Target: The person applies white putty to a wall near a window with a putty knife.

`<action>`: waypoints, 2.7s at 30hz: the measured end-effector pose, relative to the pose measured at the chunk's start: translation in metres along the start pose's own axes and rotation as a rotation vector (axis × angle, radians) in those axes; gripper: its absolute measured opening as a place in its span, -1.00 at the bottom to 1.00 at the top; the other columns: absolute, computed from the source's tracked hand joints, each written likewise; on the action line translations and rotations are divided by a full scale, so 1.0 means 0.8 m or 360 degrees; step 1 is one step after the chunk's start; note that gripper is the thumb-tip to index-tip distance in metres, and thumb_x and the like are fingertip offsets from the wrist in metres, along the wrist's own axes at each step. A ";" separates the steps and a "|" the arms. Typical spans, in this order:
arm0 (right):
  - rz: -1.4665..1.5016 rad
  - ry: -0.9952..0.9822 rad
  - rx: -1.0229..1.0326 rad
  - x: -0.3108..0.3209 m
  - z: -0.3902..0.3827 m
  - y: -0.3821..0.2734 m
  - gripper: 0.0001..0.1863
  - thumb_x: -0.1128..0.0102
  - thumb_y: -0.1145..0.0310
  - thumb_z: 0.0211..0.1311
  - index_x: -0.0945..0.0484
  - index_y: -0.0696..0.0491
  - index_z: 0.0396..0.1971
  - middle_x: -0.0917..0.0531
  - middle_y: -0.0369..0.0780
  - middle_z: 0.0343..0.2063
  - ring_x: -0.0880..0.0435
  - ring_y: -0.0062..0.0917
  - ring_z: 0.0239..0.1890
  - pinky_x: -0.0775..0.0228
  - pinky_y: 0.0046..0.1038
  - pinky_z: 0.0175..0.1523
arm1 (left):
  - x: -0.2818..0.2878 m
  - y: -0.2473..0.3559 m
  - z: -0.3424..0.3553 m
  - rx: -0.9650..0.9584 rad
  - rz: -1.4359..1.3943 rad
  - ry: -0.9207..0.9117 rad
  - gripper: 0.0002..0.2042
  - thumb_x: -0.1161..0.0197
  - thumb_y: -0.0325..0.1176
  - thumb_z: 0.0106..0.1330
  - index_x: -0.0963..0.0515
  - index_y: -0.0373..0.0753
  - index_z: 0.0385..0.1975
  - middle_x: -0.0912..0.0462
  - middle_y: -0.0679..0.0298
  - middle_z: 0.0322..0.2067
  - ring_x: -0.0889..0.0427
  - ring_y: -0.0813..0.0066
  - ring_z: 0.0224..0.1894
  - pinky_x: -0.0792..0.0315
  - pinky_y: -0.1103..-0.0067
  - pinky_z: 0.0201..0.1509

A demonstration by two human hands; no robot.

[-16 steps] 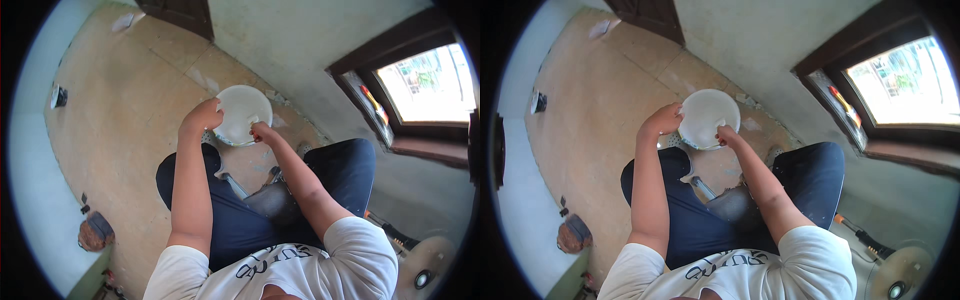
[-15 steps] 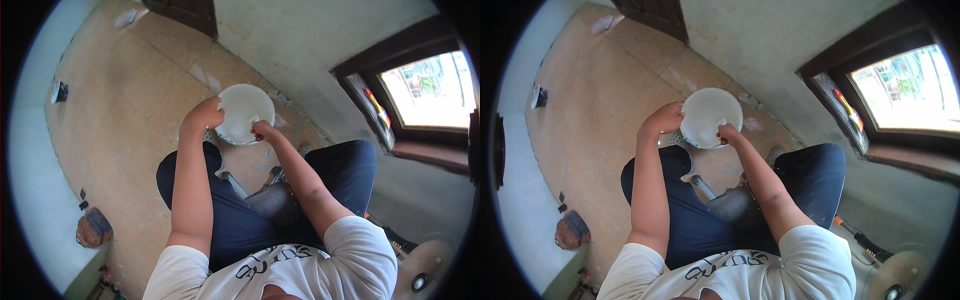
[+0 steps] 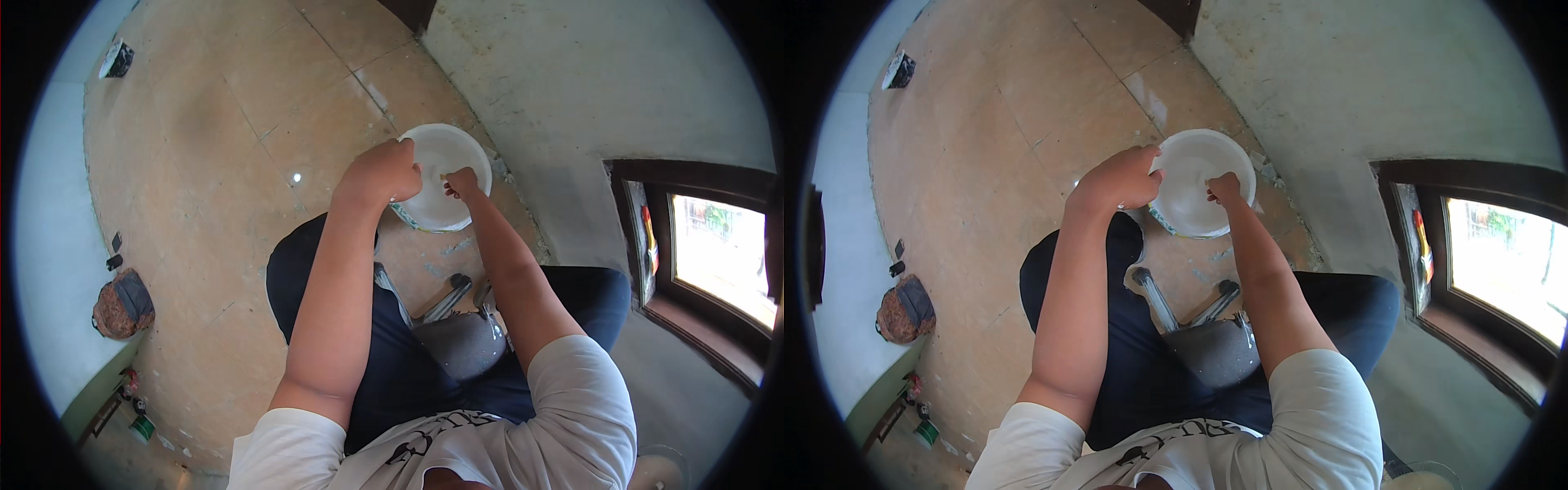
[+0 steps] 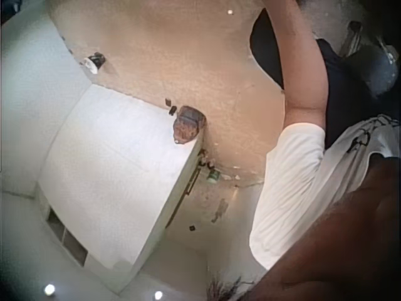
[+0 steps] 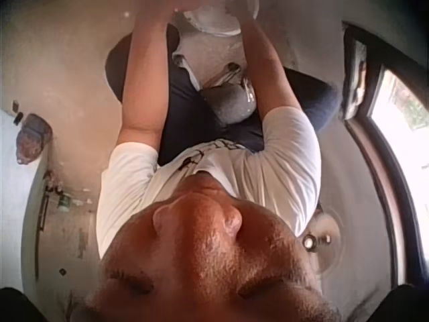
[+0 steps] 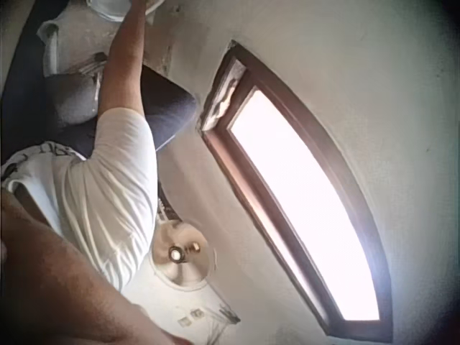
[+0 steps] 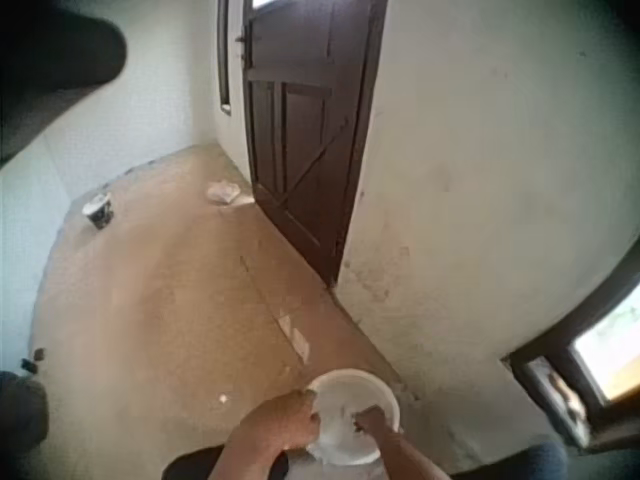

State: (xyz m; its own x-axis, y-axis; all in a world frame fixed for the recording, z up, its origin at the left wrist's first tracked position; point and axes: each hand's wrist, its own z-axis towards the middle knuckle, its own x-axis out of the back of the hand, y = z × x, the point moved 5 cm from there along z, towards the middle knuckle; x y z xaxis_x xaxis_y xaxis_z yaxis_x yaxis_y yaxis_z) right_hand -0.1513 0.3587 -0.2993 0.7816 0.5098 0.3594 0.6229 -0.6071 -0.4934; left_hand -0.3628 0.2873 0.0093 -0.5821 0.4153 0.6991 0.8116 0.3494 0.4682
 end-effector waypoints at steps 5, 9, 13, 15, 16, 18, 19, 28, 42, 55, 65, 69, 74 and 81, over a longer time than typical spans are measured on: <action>-0.0867 0.0261 0.0542 -0.002 0.012 -0.008 -0.75 -0.16 0.27 0.14 -0.57 0.18 -0.39 -0.66 -0.10 -0.50 -0.70 -0.31 -0.46 -0.46 -0.36 -0.48 | -0.002 0.006 0.005 0.0007 -0.0012 -0.0041 -0.67 -0.02 -0.27 0.29 -0.46 -0.35 -0.06 -0.56 0.00 -0.07 -0.55 0.10 0.01 -0.43 0.33 0.09; -0.1864 -0.0003 0.0795 -0.074 -0.015 -0.020 -0.78 -0.11 0.39 0.04 -0.61 0.10 -0.30 -0.66 0.00 -0.27 -0.67 -0.28 -0.12 -0.51 -0.29 -0.08 | -0.001 0.001 -0.004 0.0105 -0.0020 -0.0192 -0.56 0.00 -0.27 0.33 -0.33 -0.30 0.18 -0.47 0.02 0.08 -0.44 0.11 0.15 -0.35 0.36 0.19; -0.1736 -0.0249 0.1041 -0.139 -0.024 -0.003 -0.78 -0.08 0.39 0.05 -0.62 0.14 -0.35 -0.65 0.00 -0.25 -0.67 -0.26 -0.12 -0.52 -0.30 -0.07 | -0.001 -0.010 -0.009 0.0140 -0.0001 -0.0183 -0.56 0.00 -0.27 0.33 -0.33 -0.30 0.18 -0.47 0.00 0.08 -0.45 0.11 0.14 -0.35 0.36 0.19; -0.1525 0.0041 0.1386 -0.075 0.053 0.017 -0.81 -0.07 0.38 0.07 -0.61 0.18 -0.48 -0.67 -0.04 -0.46 -0.71 -0.30 -0.36 -0.54 -0.34 -0.29 | 0.004 0.038 0.010 -0.0035 -0.0030 -0.0177 -0.57 0.00 -0.27 0.33 -0.34 -0.30 0.17 -0.47 0.00 0.08 -0.45 0.11 0.14 -0.35 0.35 0.18; -0.1509 0.0021 0.1399 -0.087 0.055 0.014 -0.81 -0.07 0.38 0.07 -0.61 0.18 -0.48 -0.67 -0.04 -0.46 -0.71 -0.30 -0.36 -0.54 -0.34 -0.29 | 0.003 0.033 0.008 -0.0001 -0.0008 -0.0204 -0.58 0.01 -0.27 0.33 -0.35 -0.31 0.15 -0.48 0.00 0.07 -0.46 0.10 0.13 -0.36 0.34 0.18; -0.0752 -0.0268 0.0984 -0.111 0.050 0.006 -0.76 -0.07 0.34 0.09 -0.57 0.19 -0.61 -0.59 -0.11 -0.66 -0.62 -0.39 -0.62 -0.44 -0.35 -0.51 | 0.000 0.019 0.005 0.0056 0.0001 -0.0218 -0.58 0.01 -0.26 0.33 -0.35 -0.32 0.14 -0.48 0.00 0.07 -0.46 0.10 0.12 -0.36 0.34 0.17; -0.0744 -0.0294 0.0992 -0.119 0.041 -0.001 -0.76 -0.07 0.34 0.09 -0.57 0.19 -0.61 -0.59 -0.11 -0.66 -0.62 -0.39 -0.62 -0.44 -0.35 -0.51 | -0.002 0.014 0.004 0.0067 -0.0004 -0.0235 -0.59 0.01 -0.26 0.33 -0.36 -0.33 0.13 -0.49 0.00 0.06 -0.46 0.09 0.12 -0.36 0.33 0.17; -0.1927 -0.0688 0.0868 -0.090 -0.007 0.036 -0.67 -0.25 0.29 0.01 -0.58 0.20 -0.25 -0.66 0.03 -0.29 -0.64 -0.22 -0.14 -0.44 -0.31 0.00 | -0.005 0.000 -0.003 0.0063 0.0002 -0.0179 -0.60 -0.01 -0.27 0.33 -0.37 -0.33 0.11 -0.48 -0.02 0.06 -0.46 0.07 0.12 -0.37 0.32 0.15; -0.1186 -0.0196 0.1407 -0.060 -0.024 0.000 -0.83 -0.07 0.41 0.04 -0.61 0.15 -0.45 -0.68 -0.02 -0.36 -0.68 -0.15 -0.33 -0.47 -0.17 -0.16 | -0.004 0.038 0.014 -0.0028 -0.0011 -0.0285 -0.53 0.01 -0.24 0.35 -0.28 -0.28 0.22 -0.42 0.03 0.15 -0.40 0.11 0.20 -0.31 0.36 0.23; -0.1952 -0.0452 0.1211 -0.051 -0.028 0.006 -0.77 -0.21 0.30 0.04 -0.62 0.16 -0.40 -0.69 -0.11 -0.43 -0.70 -0.39 -0.44 -0.46 -0.35 -0.48 | -0.003 0.031 0.013 0.0006 -0.0003 -0.0307 -0.53 -0.01 -0.25 0.33 -0.30 -0.26 0.22 -0.43 0.04 0.15 -0.40 0.12 0.20 -0.31 0.38 0.23; 0.0302 -0.0405 0.0195 0.007 -0.045 -0.038 -0.77 -0.07 0.29 0.28 -0.56 0.17 -0.33 -0.54 -0.20 -0.64 -0.47 -0.48 -0.71 -0.26 -0.45 -0.61 | -0.002 0.014 0.004 0.0077 -0.0063 -0.0306 -0.53 -0.01 -0.24 0.33 -0.30 -0.27 0.21 -0.43 0.03 0.15 -0.39 0.13 0.21 -0.30 0.38 0.23; -0.0722 -0.0212 0.1258 0.073 -0.069 -0.060 -0.77 -0.19 0.37 0.16 -0.63 0.09 -0.20 -0.65 -0.13 -0.44 -0.58 -0.43 -0.48 -0.40 -0.44 -0.32 | -0.003 0.018 0.007 0.0055 -0.0015 -0.0318 -0.54 -0.01 -0.24 0.33 -0.31 -0.27 0.20 -0.43 0.03 0.14 -0.40 0.13 0.20 -0.31 0.37 0.23; -0.1320 -0.0243 0.1133 0.112 -0.086 -0.049 -0.74 -0.13 0.46 0.14 -0.64 0.05 -0.15 -0.68 -0.06 -0.28 -0.63 -0.31 -0.26 -0.41 -0.38 -0.06 | -0.011 0.013 0.015 -0.0050 -0.0063 -0.0102 -0.63 -0.05 -0.37 0.15 -0.50 -0.37 -0.06 -0.58 -0.06 -0.09 -0.58 0.08 -0.02 -0.47 0.36 0.02; -0.1259 -0.0224 0.1105 0.131 -0.088 -0.056 -0.73 -0.09 0.50 0.12 -0.64 0.05 -0.17 -0.67 -0.03 -0.31 -0.64 -0.28 -0.27 -0.42 -0.39 -0.07 | -0.015 0.019 0.018 -0.0052 -0.0089 -0.0152 -0.62 -0.05 -0.39 0.09 -0.51 -0.38 -0.07 -0.58 -0.09 -0.10 -0.59 0.08 -0.03 -0.48 0.37 0.00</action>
State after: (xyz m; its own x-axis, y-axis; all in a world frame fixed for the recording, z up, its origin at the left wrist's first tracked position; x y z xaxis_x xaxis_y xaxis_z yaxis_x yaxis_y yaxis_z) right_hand -0.0948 0.3965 -0.1836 0.1235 0.7003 0.7031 0.7620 0.3869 -0.5193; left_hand -0.3442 0.2995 0.0007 -0.6274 0.4747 0.6173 0.7780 0.3472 0.5237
